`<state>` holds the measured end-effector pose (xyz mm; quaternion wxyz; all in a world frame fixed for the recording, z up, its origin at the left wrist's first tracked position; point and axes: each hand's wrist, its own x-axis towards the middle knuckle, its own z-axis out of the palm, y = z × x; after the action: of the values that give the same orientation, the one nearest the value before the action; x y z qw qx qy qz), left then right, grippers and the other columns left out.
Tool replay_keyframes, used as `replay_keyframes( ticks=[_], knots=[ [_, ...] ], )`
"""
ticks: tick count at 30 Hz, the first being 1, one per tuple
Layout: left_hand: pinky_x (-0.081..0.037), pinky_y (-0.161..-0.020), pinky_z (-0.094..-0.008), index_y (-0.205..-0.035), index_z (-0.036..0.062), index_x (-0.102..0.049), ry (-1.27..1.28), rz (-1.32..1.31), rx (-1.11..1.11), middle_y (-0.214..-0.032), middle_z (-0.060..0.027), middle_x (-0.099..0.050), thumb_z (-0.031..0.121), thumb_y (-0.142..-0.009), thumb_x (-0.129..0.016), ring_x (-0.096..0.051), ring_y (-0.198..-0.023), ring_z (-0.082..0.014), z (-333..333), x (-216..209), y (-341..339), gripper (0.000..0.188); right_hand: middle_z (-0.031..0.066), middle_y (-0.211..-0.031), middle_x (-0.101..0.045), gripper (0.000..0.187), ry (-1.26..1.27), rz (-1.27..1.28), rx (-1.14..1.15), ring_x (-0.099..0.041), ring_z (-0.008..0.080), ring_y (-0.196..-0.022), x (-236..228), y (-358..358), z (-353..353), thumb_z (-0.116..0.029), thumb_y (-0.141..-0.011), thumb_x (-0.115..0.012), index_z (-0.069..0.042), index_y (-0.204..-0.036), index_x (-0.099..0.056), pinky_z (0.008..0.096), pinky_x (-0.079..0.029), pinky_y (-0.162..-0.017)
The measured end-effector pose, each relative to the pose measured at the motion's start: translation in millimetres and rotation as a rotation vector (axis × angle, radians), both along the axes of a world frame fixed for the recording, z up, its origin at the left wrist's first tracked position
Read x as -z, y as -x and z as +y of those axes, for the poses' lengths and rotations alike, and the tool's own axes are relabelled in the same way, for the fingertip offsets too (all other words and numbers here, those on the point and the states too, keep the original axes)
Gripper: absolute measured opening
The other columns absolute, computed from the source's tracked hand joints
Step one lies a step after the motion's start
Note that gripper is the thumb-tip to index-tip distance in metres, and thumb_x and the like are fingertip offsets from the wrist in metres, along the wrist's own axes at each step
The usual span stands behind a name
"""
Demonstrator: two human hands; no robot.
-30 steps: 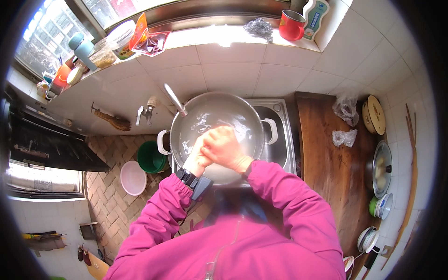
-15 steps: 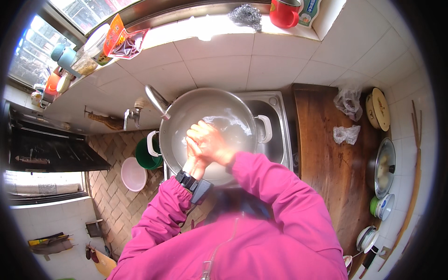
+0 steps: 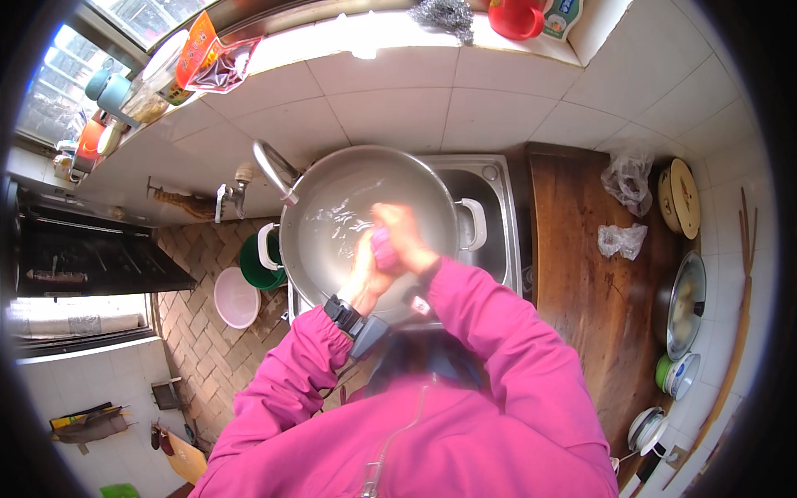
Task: The person wipes a wooden countertop with a pink cloth, moves bowls and a plastic bag, then washes the cloth in a pot of water at the sink, wrings it out, and continues wiping the countertop.
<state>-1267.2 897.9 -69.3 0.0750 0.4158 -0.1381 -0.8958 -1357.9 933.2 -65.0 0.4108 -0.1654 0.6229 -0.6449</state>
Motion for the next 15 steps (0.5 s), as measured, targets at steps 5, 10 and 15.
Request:
replay_keyframes(
  ticks=[5, 10, 15],
  knots=[
    [-0.047, -0.088, -0.0396, -0.121, 0.0098, -0.051, 0.116, 0.212, 0.116, -0.11, -0.0061, -0.059, 0.049, -0.092, -0.048, -0.058, -0.099, -0.02, -20, -7, -14, 0.049, 0.0015, -0.097, -0.06, 0.026, 0.229, -0.535, -0.182, -0.057, 0.0115, -0.093, 8, 19, 27, -0.023, -0.084, -0.064, -0.009, -0.104, -0.057, 0.0291, -0.049, -0.079],
    [-0.044, -0.093, -0.0499, -0.129, 0.009, -0.045, 0.184, 0.33, 0.238, -0.133, -0.01, -0.044, 0.05, -0.088, -0.055, -0.047, -0.119, -0.0264, -40, -31, -31, 0.058, 0.0047, -0.112, -0.058, 0.043, 0.095, -0.294, -0.35, -0.055, 0.0158, -0.108, -14, 21, 44, -0.02, -0.081, -0.065, -0.007, -0.12, -0.052, 0.0309, -0.044, -0.093],
    [-0.045, -0.089, -0.0539, -0.134, 0.0106, -0.041, 0.474, 0.099, 0.388, -0.144, -0.0081, -0.029, 0.044, -0.087, -0.059, -0.036, -0.127, -0.0341, -64, -39, -71, 0.06, 0.0063, -0.106, -0.06, 0.035, 0.164, -0.064, -0.247, -0.057, 0.0131, -0.097, -73, 65, 111, -0.014, -0.082, -0.06, -0.002, -0.115, -0.055, 0.0282, -0.047, -0.085]
  ],
)
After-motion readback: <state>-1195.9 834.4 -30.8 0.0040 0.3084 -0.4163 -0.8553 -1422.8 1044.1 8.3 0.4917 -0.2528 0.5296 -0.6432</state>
